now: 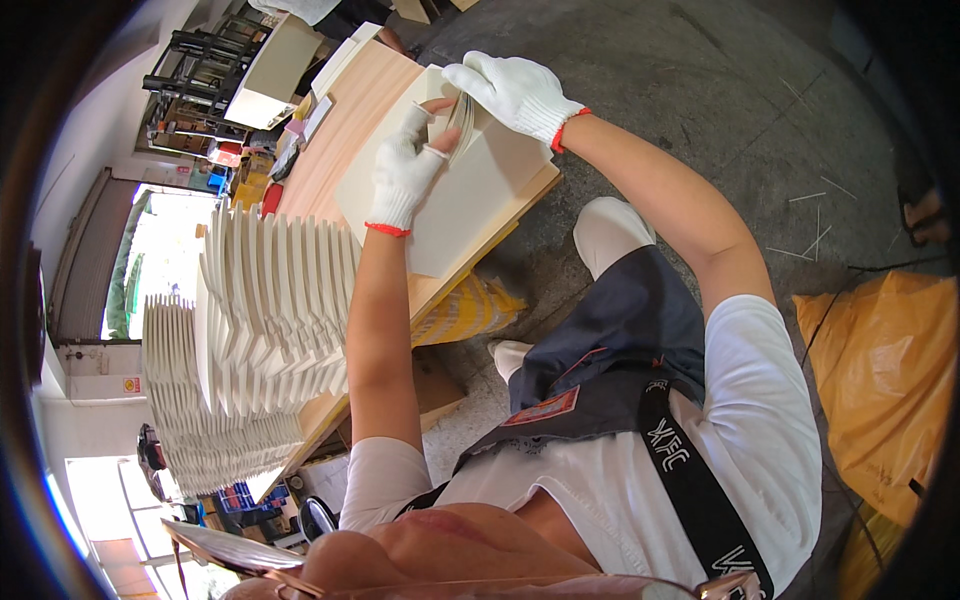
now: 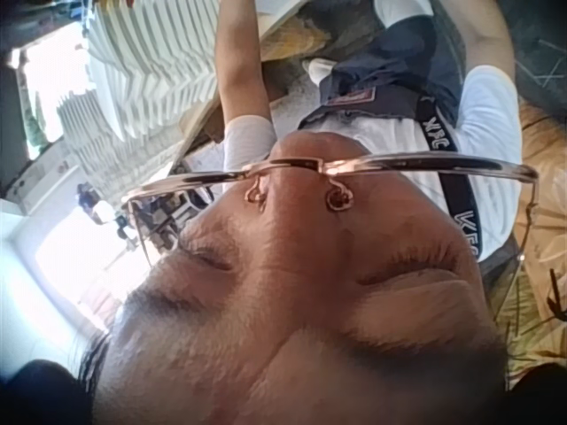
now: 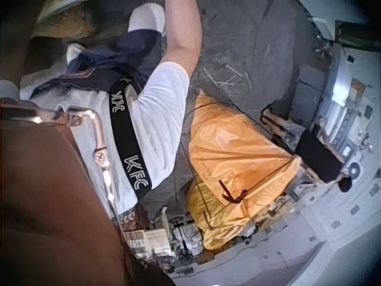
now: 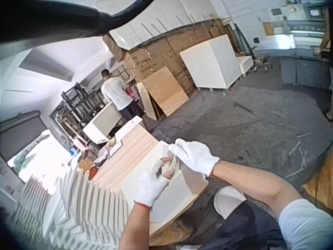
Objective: The person folds white cardboard sheets into boxes and stacks them on a wooden table.
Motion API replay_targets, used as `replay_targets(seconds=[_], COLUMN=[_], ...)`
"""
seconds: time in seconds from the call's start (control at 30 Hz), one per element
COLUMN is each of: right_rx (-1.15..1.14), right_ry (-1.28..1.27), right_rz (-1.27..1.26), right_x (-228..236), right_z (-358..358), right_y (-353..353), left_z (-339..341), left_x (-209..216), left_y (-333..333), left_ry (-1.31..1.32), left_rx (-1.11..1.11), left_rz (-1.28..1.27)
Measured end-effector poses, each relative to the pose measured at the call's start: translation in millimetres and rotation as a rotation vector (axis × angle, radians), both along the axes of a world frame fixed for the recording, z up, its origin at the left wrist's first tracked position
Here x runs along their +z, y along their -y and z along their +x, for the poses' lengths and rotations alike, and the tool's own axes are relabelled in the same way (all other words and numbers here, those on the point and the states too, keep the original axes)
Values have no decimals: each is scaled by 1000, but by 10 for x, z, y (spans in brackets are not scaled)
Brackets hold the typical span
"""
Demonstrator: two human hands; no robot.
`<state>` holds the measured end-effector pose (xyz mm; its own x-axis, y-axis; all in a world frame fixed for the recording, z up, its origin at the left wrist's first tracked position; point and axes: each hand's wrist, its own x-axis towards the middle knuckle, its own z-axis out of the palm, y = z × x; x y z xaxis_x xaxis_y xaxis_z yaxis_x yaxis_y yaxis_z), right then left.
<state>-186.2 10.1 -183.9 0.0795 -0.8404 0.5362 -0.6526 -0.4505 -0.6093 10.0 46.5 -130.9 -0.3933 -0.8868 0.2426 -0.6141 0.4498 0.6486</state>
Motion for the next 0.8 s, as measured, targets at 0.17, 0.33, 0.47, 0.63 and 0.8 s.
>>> replay_targets(seconds=[0.17,0.33,0.47,0.63,0.8], right_rx=[-9,-4,5,-11,-35], right_ry=[15,34,-34,-170,-207], right_rz=[13,-140,-250,-49,-98], right_x=[39,-49,-119,-228,-276], right_z=[16,27,17,-5,0], right_y=[-37,2,67,185,214], left_z=[21,36,12,14,-21], left_x=[-43,-17,-95,-6,-35], left_y=[26,23,76,37,-1], left_ry=[-39,13,-121,134,152], left_rx=[12,8,-60,36,72], left_rz=[24,-66,-405,-90,-126])
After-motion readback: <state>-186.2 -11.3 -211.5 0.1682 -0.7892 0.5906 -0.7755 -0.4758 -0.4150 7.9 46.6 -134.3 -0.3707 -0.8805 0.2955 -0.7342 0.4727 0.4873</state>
